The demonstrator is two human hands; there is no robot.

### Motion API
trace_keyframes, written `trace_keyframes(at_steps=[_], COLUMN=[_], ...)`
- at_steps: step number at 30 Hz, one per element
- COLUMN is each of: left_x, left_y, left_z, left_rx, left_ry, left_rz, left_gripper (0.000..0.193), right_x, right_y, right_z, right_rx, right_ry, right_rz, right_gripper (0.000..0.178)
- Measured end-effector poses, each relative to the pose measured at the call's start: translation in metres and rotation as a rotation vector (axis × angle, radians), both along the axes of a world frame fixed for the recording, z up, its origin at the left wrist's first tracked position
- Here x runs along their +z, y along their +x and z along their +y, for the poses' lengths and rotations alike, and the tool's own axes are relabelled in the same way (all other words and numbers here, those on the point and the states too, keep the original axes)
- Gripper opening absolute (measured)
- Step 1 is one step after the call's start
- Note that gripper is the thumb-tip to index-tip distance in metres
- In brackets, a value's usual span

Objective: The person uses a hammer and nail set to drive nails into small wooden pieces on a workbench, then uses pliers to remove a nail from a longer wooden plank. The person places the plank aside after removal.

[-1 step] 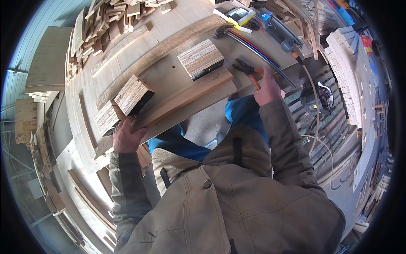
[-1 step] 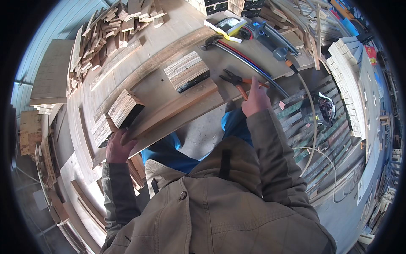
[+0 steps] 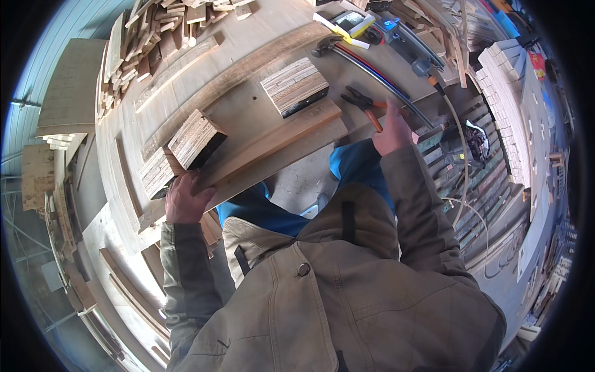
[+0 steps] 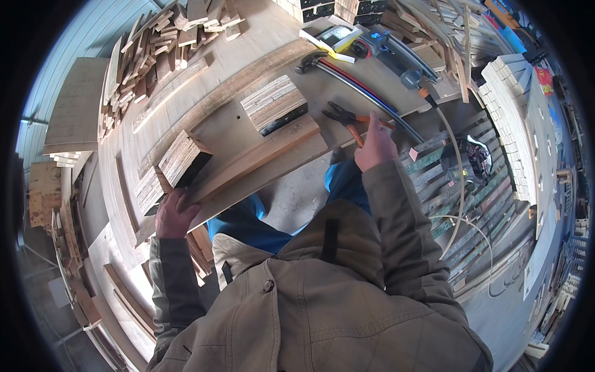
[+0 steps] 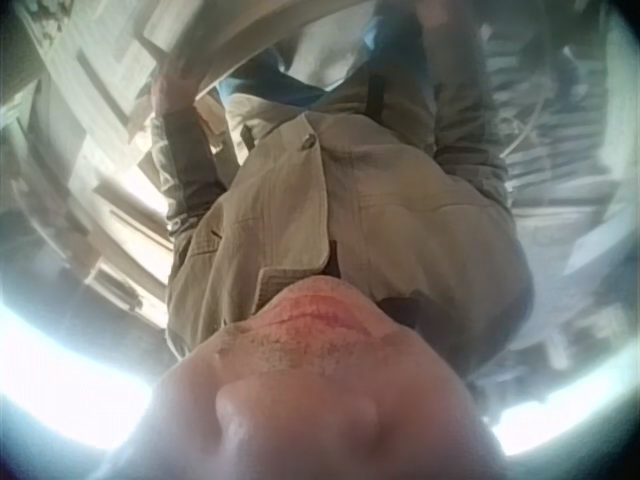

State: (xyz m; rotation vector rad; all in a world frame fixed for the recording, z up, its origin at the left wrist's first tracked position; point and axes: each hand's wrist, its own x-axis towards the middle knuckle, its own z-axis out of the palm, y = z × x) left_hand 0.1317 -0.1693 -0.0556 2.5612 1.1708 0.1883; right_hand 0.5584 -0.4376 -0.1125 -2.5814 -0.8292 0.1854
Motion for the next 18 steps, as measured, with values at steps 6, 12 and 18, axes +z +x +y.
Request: trace_keyframes(at_steps=[6,12,18], left_x=[-0.005,-0.012,-0.017], left_y=[-0.006,-0.012,-0.012], left_z=[0.004,-0.003,-0.004], left_rx=[0.008,-0.010,-0.005], left_ry=[-0.031,-0.037,-0.025], left_rz=[-0.048,-0.150,-0.183], left_gripper=[0.067,0.074,0.072], right_x=[-0.002,-0.006,-0.003], right_y=[-0.008,-0.018,-0.017], right_z=[-0.018,-0.027,-0.025], right_rx=[-0.015,-0.078,-0.129], right_ry=[-0.020,0.041,0.281], right_rz=[0.024,0.084,0.447], right_gripper=[0.083,0.041,0.028])
